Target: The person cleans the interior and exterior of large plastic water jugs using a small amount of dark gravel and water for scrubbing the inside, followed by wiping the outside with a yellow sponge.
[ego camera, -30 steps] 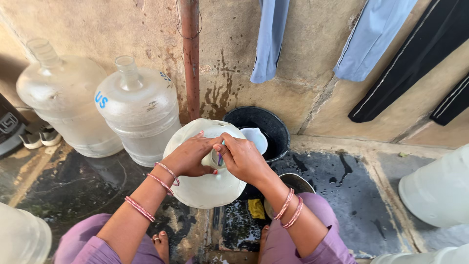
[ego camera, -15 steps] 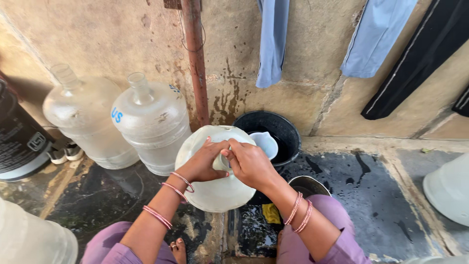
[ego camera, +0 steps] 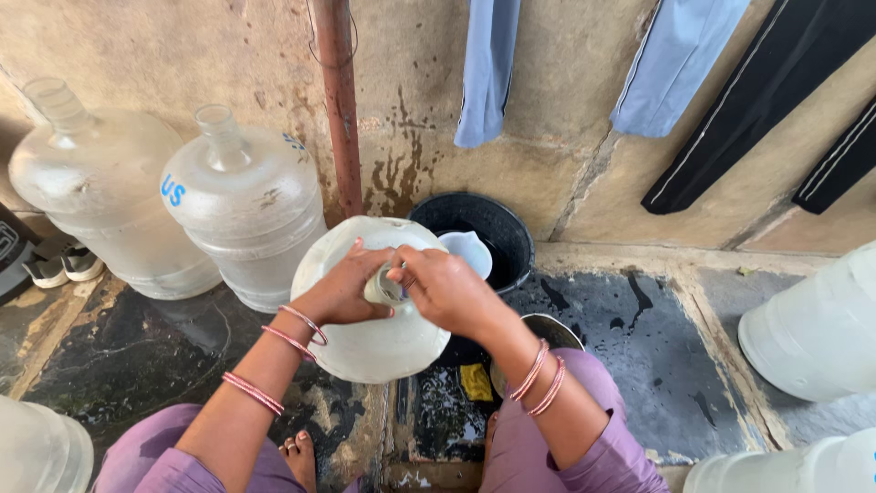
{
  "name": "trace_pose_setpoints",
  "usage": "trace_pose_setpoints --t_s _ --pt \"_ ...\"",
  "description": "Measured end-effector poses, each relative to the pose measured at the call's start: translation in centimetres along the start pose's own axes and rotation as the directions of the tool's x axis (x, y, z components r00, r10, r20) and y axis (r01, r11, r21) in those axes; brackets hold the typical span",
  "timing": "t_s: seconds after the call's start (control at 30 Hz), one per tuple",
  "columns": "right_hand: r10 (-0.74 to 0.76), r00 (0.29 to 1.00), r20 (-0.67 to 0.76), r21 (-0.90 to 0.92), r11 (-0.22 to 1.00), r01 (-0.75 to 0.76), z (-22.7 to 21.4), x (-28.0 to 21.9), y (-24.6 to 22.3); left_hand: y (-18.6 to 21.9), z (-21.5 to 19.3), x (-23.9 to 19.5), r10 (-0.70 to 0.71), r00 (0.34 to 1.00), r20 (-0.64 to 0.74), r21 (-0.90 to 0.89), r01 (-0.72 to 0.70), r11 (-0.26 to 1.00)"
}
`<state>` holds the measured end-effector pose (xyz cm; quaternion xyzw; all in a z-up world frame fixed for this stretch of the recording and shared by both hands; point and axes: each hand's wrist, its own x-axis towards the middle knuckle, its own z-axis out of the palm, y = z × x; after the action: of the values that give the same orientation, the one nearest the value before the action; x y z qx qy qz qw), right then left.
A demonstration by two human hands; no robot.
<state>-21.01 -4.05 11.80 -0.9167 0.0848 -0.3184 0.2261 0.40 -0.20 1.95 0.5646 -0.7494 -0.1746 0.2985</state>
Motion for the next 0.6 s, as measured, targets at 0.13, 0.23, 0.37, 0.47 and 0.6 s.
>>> trace_pose_setpoints --t_s 0.13,0.23,0.37,0.47,0.6 --pt "0.022 0.996 0.085 -0.051 0.999 -0.018 -3.6 -0.9 -1.8 -0.1 -0.5 0.0 -0.091 0.993 0.074 0.042 0.088 0.995" --pt "-0.028 0.998 0.064 -0.003 1.0 0.028 -6.2 -1.8 -3.3 -0.1 -0.4 -0.1 0.067 0.998 0.001 -0.01 -0.067 0.998" --pt "-0.012 0.996 0.093 -0.035 0.999 0.015 -4.7 -0.7 -1.2 -0.2 -0.1 -0.2 -0.04 0.997 0.065 0.029 0.038 0.999" --pt "0.048 0.985 0.166 -0.088 0.996 -0.034 -2.2 0.3 0.3 -0.6 0.6 -0.2 0.015 0.999 0.034 -0.001 -0.015 1.0" --pt "0.048 0.981 0.186 -0.194 0.981 -0.011 -3.6 0.5 -0.8 -1.2 0.9 0.2 0.073 0.997 -0.016 0.026 -0.072 0.997"
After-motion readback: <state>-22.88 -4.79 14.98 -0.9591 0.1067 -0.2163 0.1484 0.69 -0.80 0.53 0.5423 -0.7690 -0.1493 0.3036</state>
